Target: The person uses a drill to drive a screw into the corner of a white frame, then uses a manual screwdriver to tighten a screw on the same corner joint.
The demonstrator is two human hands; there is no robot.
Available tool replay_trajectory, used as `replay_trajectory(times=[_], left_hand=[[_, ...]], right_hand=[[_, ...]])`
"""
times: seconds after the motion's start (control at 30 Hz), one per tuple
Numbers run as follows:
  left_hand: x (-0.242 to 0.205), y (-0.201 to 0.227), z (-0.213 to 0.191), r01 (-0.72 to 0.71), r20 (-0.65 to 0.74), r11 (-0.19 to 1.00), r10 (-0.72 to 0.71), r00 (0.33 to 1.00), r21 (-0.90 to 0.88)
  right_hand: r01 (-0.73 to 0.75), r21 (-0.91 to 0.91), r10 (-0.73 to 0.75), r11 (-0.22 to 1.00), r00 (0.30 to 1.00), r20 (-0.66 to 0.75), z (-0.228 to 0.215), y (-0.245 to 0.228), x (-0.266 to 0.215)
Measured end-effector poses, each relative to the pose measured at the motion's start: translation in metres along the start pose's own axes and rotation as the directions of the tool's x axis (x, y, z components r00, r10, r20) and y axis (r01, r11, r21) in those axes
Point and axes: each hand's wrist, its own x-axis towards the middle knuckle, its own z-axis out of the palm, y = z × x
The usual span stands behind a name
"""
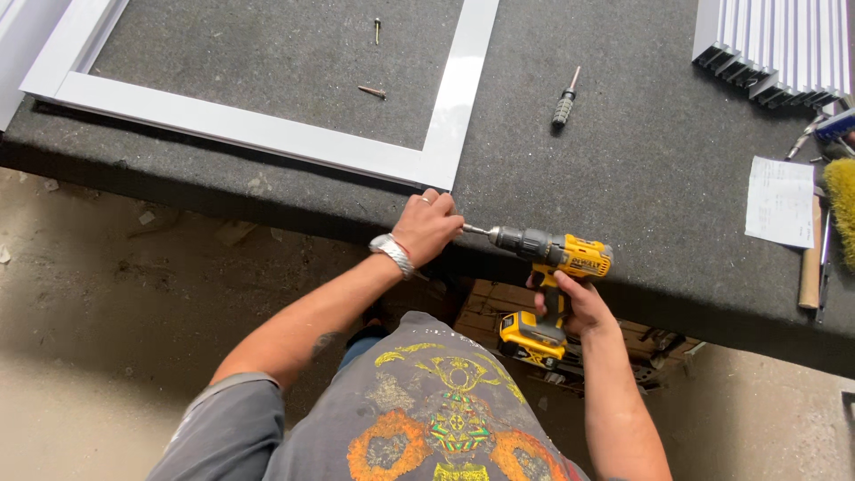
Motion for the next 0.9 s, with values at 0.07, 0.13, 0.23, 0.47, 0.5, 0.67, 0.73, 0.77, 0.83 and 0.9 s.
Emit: replay_trajectory(times=[0.07,0.13,0.23,0.47,0.5,0.67,0.73,0.77,0.83,0.9], left_hand=[[-0.006,0.006,0.043,0.054,-0.132,0.988,-0.035,0.991,0.143],[-0.012,0.019,0.082,0.202,-0.06,0.937,-0.193,0.979,0.286],[-0.001,0.042,0.082,0.323,0.088,0.934,-0.338,0.937,0.15],[0.02,0.022,0.144,0.574,0.376,0.766,-0.46,0.805,-0.291],[0.022,0.015,0.16,0.604,0.365,0.715,-0.489,0.792,-0.352],[0.028,0.009,0.173,0.627,0.354,0.659,-0.518,0.779,-0.416],[0.028,0.007,0.176,0.676,0.37,0.603,-0.566,0.737,-0.424],[0.024,0.009,0.18,0.675,0.386,0.603,-0.554,0.738,-0.425],[0.024,0.004,0.187,0.698,0.383,0.602,-0.584,0.716,-0.388],[0.028,0.003,0.187,0.708,0.388,0.599,-0.592,0.706,-0.375]], right_hand=[[-0.035,0.012,0.036,0.999,0.996,-0.077,-0.007,0.009,0.013],[-0.13,0.066,0.139,0.989,0.976,-0.17,-0.017,0.016,0.026],[-0.228,0.079,0.238,0.971,0.956,-0.171,-0.051,0.03,0.047],[-0.288,0.112,0.303,0.951,0.94,-0.155,-0.056,0.008,0.09],[-0.297,0.108,0.31,0.949,0.939,-0.149,-0.054,0.003,0.096],[-0.348,0.169,0.372,0.922,0.917,-0.141,-0.041,-0.015,0.107],[-0.374,0.181,0.397,0.91,0.911,-0.111,-0.04,-0.016,0.11],[-0.371,0.197,0.399,0.907,0.909,-0.123,-0.041,-0.015,0.106],[-0.378,0.179,0.4,0.908,0.91,-0.11,-0.039,-0.018,0.108],[-0.37,0.189,0.394,0.91,0.912,-0.112,-0.037,-0.02,0.11]])
